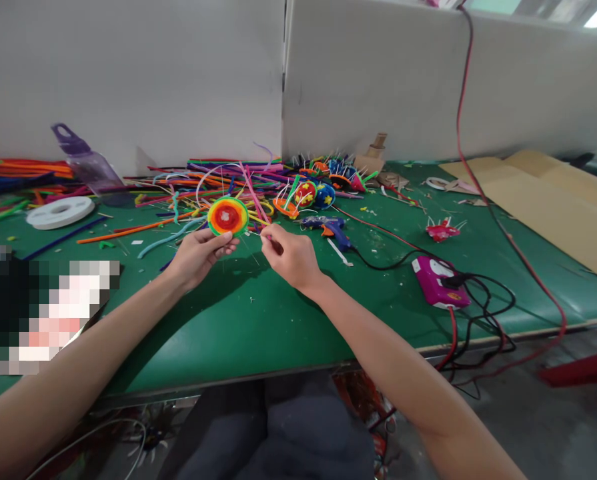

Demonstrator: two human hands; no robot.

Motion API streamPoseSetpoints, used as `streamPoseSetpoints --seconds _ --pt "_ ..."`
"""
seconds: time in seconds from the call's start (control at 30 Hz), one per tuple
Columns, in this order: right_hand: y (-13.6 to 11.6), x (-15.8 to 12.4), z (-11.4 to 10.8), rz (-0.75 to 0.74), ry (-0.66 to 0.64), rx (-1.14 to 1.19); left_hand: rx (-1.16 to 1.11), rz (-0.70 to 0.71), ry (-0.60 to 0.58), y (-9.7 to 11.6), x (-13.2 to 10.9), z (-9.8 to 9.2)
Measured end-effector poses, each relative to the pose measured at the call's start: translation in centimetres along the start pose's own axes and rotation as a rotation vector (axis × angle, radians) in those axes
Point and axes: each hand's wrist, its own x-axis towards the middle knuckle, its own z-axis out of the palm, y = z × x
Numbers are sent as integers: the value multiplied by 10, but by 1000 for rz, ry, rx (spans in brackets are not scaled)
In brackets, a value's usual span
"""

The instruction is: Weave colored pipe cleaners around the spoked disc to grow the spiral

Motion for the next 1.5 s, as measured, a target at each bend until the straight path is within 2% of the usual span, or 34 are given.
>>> streamPoseSetpoints --seconds 0.23,0.53,0.73,0.97,1.2,1.5 --pt "3 0 2 47 -37 29 15 -16 -1 -1 1 -1" --pt "0 1 0 63 3 16 24 14 18 0 0 2" --pt "0 -1 1 13 -23 28 34 7 2 0 -1 2" --pt "-2 -1 2 31 -12 2 32 11 -7 -2 0 0" --pt "2 -1 6 115 -131 85 39 -7 -28 -2 -1 1" --pt "-3 -2 5 157 -178 213 44 -20 -31 -3 -1 3"
